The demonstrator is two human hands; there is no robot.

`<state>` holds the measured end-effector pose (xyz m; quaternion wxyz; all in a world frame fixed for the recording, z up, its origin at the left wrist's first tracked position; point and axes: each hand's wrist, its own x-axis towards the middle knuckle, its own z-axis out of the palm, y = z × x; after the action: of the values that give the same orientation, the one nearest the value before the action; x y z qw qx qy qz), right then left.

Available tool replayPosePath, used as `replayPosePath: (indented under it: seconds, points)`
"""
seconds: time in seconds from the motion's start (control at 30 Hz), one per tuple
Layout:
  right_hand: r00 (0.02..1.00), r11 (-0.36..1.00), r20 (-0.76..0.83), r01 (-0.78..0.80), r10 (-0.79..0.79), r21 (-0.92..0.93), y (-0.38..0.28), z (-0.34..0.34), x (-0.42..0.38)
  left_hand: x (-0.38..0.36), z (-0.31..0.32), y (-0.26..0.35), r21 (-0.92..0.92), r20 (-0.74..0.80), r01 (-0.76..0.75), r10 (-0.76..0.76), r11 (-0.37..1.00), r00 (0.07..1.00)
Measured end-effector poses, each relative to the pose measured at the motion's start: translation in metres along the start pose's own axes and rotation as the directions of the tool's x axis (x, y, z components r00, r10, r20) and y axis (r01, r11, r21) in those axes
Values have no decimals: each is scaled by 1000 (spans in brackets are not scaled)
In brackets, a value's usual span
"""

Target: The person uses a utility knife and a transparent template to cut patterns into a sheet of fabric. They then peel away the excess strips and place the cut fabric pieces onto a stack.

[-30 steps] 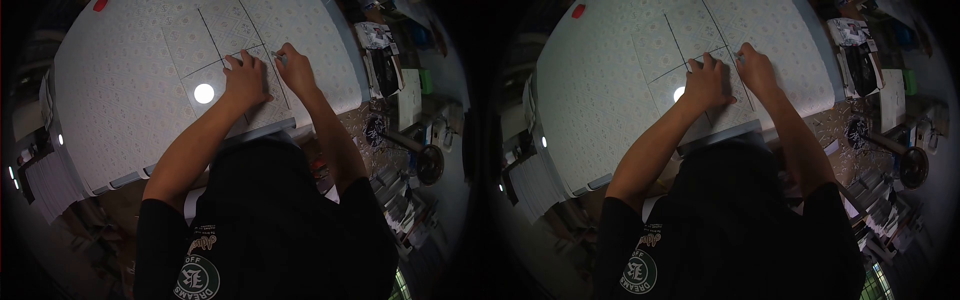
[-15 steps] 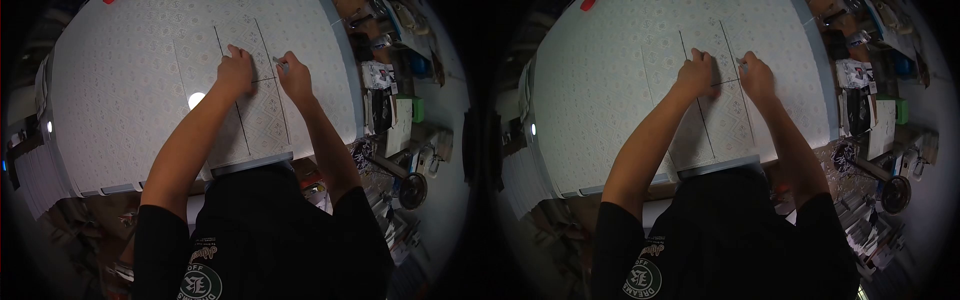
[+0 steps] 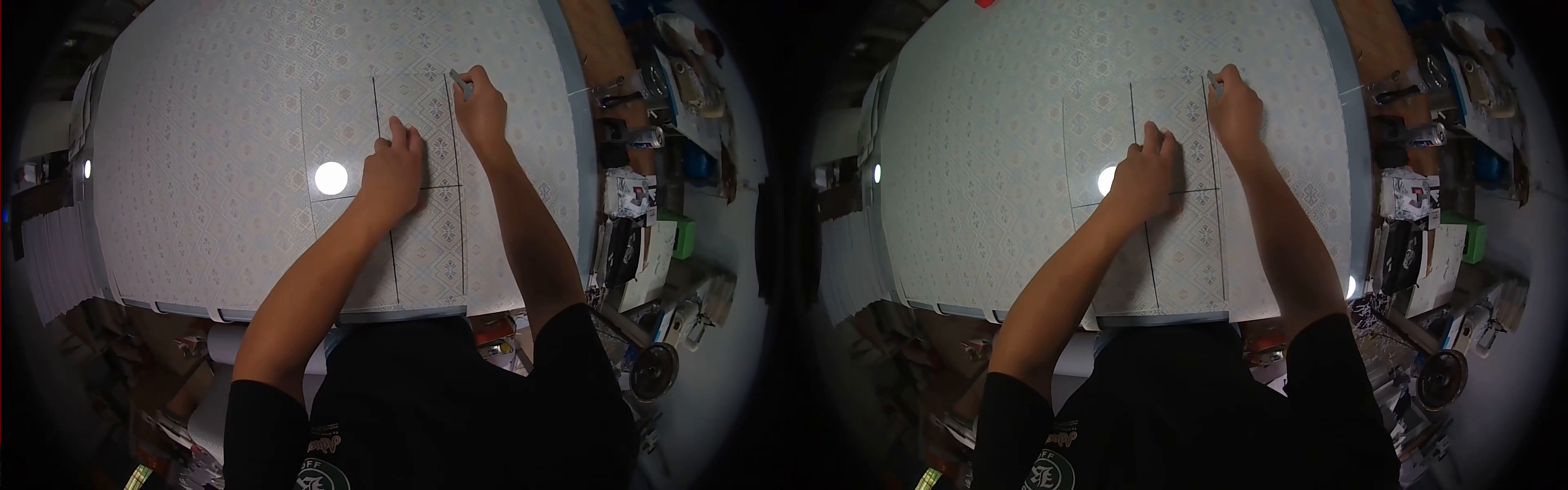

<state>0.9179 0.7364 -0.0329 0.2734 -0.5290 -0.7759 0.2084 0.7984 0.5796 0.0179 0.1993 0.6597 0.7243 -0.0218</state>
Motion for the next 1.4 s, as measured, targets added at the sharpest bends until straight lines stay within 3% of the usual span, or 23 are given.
replayPosePath:
  seconds: [0.23,0.3,0.37,0.43,0.5,0.53,0.57,0.7,0.8,0.93,1.0,1.2,1.4]
  points:
    - [1000,999,11,1,-1,36,3,-7,4,3,-1,-7,-93,-2,0,0,996,1000]
    - [996,996,88,3,-10,88,8,-13,10,10,2,-21,-131,0,7,-7,991,1000]
    - [984,991,164,50,-70,121,17,-24,21,13,6,-35,-148,-77,-86,75,985,994]
    - [961,982,241,96,-134,162,25,-38,40,13,-3,-31,-125,-69,2,-11,992,998]
    - [834,950,463,222,-301,218,33,-52,65,10,-11,-26,-101,-55,90,-96,991,994]
    - [831,950,467,219,-302,224,35,-55,76,8,-12,-24,-15,-89,150,-151,989,984]
    - [765,928,527,276,-370,252,36,-56,89,7,-14,-22,69,-129,211,-201,975,971]
    - [564,870,676,415,-475,265,26,-59,118,12,-23,-24,-72,33,262,-260,962,965]
    - [518,871,723,423,-457,248,13,-48,126,13,-25,-26,-100,80,282,-275,954,958]
    - [460,795,672,500,-580,344,-32,2,123,14,-26,-24,-108,65,271,-265,956,962]
    - [381,697,619,584,-687,415,-70,35,119,14,-25,-23,-90,23,250,-249,964,968]
    - [337,630,567,620,-752,467,-139,103,110,12,-25,-27,-136,32,242,-240,961,970]
    - [321,626,562,584,-763,516,-140,113,110,10,-20,-31,-163,14,230,-231,959,973]
